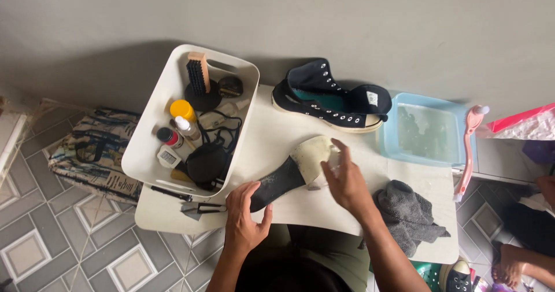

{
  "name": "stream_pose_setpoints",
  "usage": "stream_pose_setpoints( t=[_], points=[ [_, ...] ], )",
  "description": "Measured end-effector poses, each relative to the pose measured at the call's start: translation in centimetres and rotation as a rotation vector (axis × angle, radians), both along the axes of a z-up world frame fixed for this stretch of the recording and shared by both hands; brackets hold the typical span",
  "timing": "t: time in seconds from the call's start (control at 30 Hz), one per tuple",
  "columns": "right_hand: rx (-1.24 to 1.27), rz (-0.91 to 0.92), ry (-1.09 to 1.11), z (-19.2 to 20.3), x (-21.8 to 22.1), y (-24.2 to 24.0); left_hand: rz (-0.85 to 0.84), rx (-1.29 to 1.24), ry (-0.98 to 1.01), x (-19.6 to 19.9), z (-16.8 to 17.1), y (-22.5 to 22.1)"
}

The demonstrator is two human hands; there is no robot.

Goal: Scrubbing and cleaning a shoe insole using a cloth and cleaning solution at a repair bench.

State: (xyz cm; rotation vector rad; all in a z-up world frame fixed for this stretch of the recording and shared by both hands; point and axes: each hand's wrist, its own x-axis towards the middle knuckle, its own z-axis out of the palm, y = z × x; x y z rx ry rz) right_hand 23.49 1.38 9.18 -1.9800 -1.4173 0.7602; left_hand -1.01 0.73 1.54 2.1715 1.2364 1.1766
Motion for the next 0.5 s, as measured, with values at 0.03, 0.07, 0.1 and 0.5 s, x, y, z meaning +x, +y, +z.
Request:
stream_pose_setpoints(
  t=[0.03,0.07,0.1,0.5],
  points=[
    [0.009,-0.006,-0.003,-0.3,1.1,0.2,-0.006,0.009,-0.003,0.0,0.0,0.0],
    [0.166,-0.005,0.0,-0.5,2.2,0.4,-0.007,-0.004,0.001,0.1,-0.1,0.1],
    [0.321,-0.005,0.005,-0.8,3.3,0.4,-0.01,-0.019,0.006,0.1,-0.1,0.0],
    [0.585,-0.307,-0.061,-4.6,8.6,3.7,0.013,-0.024,0.013,0.4,-0.9,-0.3]
  ],
)
